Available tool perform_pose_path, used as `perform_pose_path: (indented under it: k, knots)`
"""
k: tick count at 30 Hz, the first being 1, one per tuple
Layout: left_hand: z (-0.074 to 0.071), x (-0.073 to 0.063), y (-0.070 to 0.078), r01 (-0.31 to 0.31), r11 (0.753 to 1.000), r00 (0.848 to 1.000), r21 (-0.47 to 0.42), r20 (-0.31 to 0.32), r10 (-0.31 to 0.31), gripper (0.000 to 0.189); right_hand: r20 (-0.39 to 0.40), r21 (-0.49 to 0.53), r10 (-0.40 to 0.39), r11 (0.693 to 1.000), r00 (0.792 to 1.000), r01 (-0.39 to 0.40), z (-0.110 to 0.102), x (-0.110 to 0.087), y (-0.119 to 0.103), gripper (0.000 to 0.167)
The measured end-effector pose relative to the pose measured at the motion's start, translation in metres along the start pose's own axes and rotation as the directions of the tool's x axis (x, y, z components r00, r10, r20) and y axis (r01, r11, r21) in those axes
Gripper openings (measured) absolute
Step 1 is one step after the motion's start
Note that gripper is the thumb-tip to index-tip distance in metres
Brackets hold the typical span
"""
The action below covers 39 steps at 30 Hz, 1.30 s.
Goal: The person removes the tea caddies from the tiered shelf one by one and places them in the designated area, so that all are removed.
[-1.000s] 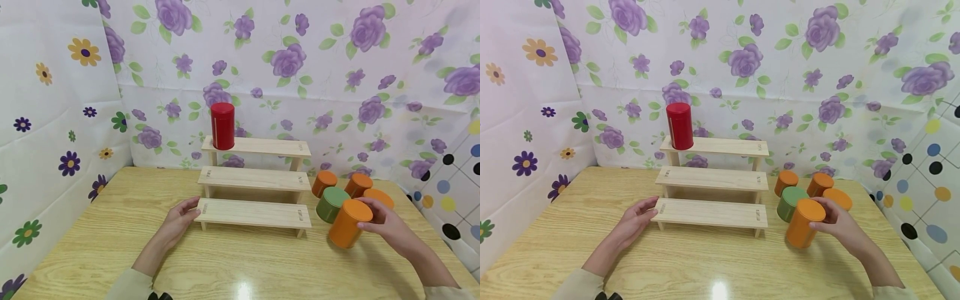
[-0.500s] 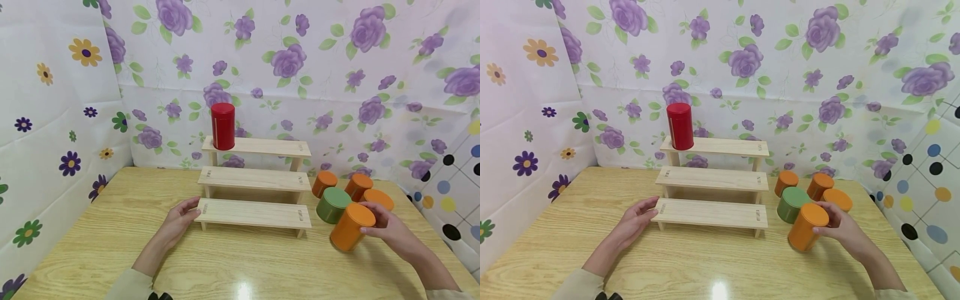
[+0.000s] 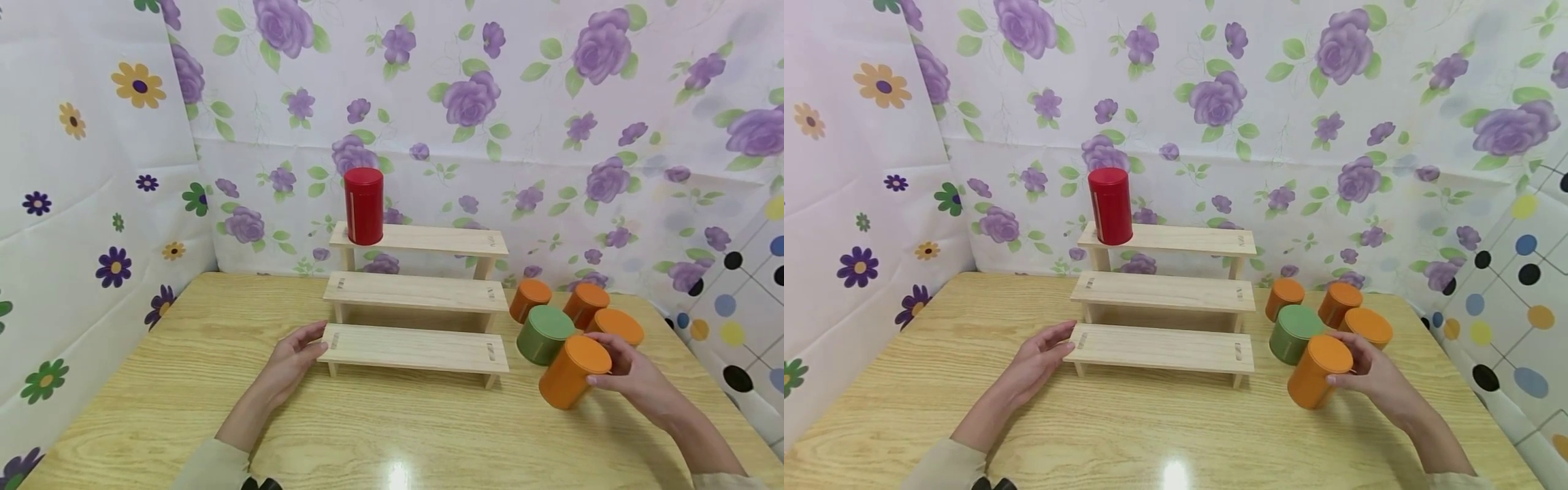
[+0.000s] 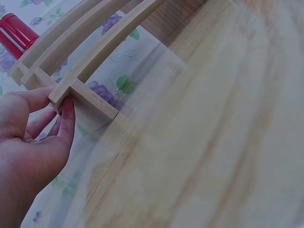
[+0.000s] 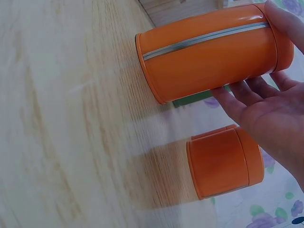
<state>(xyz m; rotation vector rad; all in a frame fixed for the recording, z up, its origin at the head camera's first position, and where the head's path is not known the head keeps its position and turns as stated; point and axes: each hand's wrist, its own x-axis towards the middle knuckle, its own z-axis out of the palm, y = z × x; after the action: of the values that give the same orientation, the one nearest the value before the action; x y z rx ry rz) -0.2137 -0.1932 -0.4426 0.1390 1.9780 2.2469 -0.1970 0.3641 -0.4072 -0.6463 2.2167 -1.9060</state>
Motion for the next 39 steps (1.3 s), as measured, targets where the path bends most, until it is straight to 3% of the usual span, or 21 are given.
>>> perform_pose_path:
  k: [8, 21, 30, 39]
  knots:
    - [0.0, 0.002, 0.0, -0.012, 1.0, 1.0, -0.007, -0.002, 0.012, 0.055, -0.054, -0.085, 0.036, 0.996, 0.998, -0.04, 0.003, 0.003, 0.0, 0.056]
    - [0.0, 0.002, 0.001, -0.006, 1.0, 1.0, -0.007, -0.001, 0.006, 0.055, -0.035, -0.061, 0.019, 0.998, 0.999, -0.021, 0.004, 0.004, -0.001, 0.058]
    - [0.0, 0.001, -0.001, -0.002, 1.0, 1.0, -0.009, -0.007, 0.002, 0.055, 0.036, -0.081, 0.018, 0.997, 0.999, -0.015, -0.003, 0.002, -0.001, 0.07]
    - [0.0, 0.001, -0.003, -0.006, 1.0, 1.0, -0.01, 0.002, 0.006, 0.055, 0.079, -0.094, -0.051, 0.994, 0.996, 0.059, -0.011, -0.005, -0.008, 0.056]
